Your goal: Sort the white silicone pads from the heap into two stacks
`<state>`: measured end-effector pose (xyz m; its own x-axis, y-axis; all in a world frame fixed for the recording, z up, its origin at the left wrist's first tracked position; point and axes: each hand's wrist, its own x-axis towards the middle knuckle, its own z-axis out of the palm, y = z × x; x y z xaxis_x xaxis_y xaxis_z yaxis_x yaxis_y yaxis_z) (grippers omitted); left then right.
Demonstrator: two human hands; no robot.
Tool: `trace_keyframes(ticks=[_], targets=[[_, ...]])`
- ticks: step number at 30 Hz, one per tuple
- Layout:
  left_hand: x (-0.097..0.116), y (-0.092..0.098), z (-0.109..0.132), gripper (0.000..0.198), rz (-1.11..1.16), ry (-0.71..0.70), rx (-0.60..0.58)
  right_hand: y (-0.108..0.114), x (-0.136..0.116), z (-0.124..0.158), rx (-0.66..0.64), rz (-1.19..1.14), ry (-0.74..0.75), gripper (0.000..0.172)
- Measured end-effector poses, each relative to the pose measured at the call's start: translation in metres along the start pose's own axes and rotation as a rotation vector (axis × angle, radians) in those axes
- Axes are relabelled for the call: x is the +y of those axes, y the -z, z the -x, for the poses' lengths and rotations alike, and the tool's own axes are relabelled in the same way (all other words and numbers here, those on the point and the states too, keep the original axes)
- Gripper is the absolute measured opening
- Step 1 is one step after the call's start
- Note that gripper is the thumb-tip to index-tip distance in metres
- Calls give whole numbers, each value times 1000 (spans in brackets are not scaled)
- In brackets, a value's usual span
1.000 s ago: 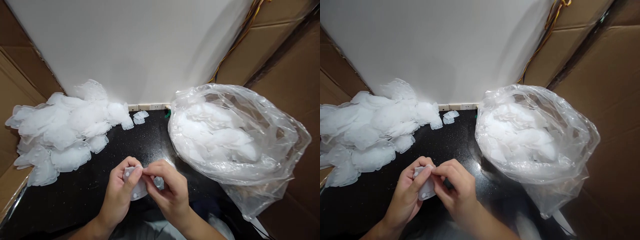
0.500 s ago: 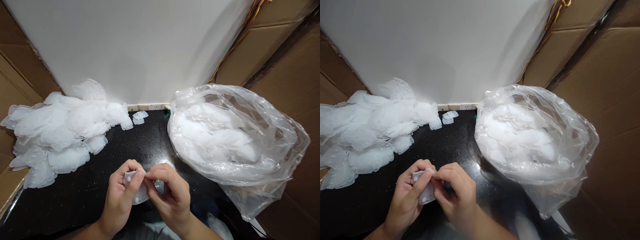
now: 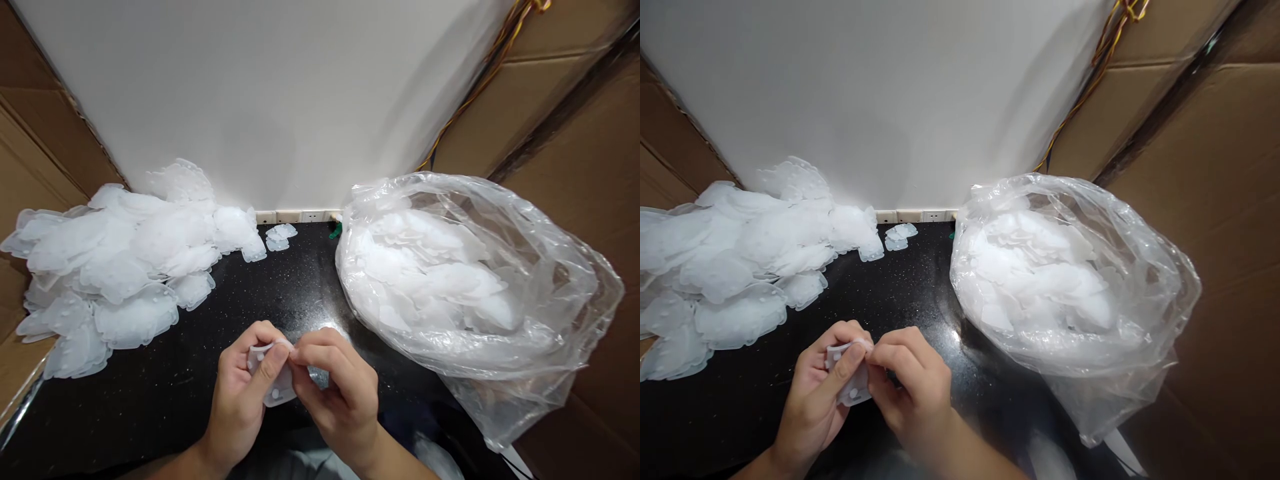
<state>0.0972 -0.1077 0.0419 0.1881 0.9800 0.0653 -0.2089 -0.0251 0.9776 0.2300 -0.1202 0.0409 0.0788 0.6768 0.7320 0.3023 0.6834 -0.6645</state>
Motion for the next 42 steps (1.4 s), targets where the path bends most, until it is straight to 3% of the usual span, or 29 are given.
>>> trace_keyframes(ticks=[6,11,29,37,42], targets=[[-2,1,-1,17,6,-53,12,0,0,-3,33,62,-6,21],[-3,5,-1,10,-122,-210,22,-1,-1,-1,102,31,2,34],[5,6,-5,25,-383,-507,-10,-8,1,7,172,-160,-22,43],[4,10,-5,31,-430,-577,-38,-6,2,8,129,-136,-36,36],[1,10,-5,21,-389,-510,-41,-6,3,7,96,-111,-40,34]])
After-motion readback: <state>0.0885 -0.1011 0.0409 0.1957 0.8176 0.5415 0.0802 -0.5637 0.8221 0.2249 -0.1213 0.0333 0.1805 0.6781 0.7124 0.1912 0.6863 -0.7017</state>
